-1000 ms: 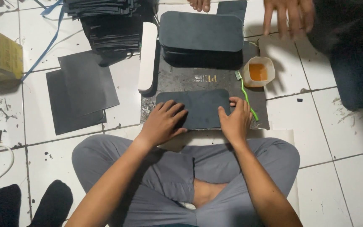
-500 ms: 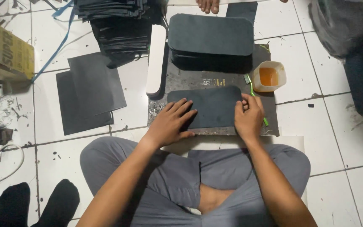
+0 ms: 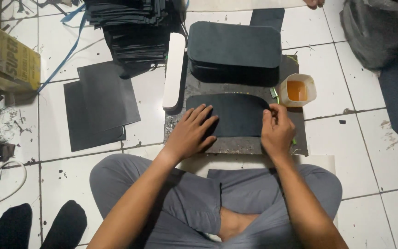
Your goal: The person sits on the floor and stacks white insole stiffener sheets into a pile, then picks one sheet, brushes glue onto it with a toothbrush from a cup, and lays a dark fabric piece over the glued sheet, pressing it down to bond the layers.
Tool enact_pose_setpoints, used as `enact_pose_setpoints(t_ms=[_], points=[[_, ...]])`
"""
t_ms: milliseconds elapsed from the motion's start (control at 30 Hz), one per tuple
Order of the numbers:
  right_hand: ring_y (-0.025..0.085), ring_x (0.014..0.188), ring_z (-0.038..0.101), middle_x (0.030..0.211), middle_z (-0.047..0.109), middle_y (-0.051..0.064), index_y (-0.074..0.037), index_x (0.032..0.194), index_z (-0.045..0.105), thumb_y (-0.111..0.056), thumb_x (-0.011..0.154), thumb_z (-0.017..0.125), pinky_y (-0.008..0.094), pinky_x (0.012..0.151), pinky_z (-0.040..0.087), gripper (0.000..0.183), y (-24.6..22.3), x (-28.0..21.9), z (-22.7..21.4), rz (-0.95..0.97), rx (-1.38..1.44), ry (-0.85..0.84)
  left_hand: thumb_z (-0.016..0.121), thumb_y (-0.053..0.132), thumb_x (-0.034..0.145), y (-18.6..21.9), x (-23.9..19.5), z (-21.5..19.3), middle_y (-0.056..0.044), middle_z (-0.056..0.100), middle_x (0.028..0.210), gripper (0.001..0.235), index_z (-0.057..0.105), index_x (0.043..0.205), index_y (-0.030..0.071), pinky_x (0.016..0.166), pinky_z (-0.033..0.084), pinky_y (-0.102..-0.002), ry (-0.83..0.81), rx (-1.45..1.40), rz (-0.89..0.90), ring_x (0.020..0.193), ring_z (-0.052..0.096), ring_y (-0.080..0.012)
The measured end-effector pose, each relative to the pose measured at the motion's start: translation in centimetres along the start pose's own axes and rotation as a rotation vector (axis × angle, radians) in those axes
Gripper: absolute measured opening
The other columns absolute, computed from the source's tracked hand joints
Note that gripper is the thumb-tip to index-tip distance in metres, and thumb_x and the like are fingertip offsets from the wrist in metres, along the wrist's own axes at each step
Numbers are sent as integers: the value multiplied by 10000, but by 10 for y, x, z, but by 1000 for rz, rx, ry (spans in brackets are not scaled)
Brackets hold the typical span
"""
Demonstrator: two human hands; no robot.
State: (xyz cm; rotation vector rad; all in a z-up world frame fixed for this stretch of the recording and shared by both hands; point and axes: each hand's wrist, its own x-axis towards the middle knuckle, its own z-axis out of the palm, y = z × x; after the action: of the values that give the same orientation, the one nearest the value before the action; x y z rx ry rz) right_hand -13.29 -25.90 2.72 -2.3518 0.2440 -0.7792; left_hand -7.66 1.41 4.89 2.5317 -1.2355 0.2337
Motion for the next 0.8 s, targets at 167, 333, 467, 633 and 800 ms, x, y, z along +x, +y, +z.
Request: enact_pose_setpoints(t_ms=[167,333,467,633,800], points=[[181,692,589,791,624,68,-67,1172,640,-114,1050,641,310,638,462,131,11,14,2,110,383,-11,770,267,878,4,8,-3,-196,511,1472,625,545,1439,108,1125,413,-497,258,-95,-162,1386,496,-381],[32,686,517,796,601,-60,-102,1189,588,-194,1083,601,180,649,414,141,28,20,14,227,685,11,745,125,920,12,19,-15,-296,405,1498,638,453,1476,15,1117,438,-563,442,-421,-432,1372,467,-505],[41,714,570,856,649,-26,-102,1222,562,-179,1094,580,186,661,468,151,33,19,11,331,767,22,739,180,925,16,31,-35,-330,582,1221,629,473,1459,-17,903,495,-579,494,-636,-731,1133,591,-549],[70,712,599,873,675,3,-84,1243,566,-161,1081,574,201,641,494,179,24,40,3,389,770,52,776,197,895,-7,48,-33,-201,779,835,335,739,1208,83,659,584,-441,481,-710,-902,798,772,-381],[155,680,633,818,712,89,-29,1202,660,-153,1017,697,307,614,521,226,-2,94,-7,264,415,9,767,112,924,-39,90,-50,-185,761,746,281,744,1193,36,583,582,-412,604,-631,-782,671,763,-342]])
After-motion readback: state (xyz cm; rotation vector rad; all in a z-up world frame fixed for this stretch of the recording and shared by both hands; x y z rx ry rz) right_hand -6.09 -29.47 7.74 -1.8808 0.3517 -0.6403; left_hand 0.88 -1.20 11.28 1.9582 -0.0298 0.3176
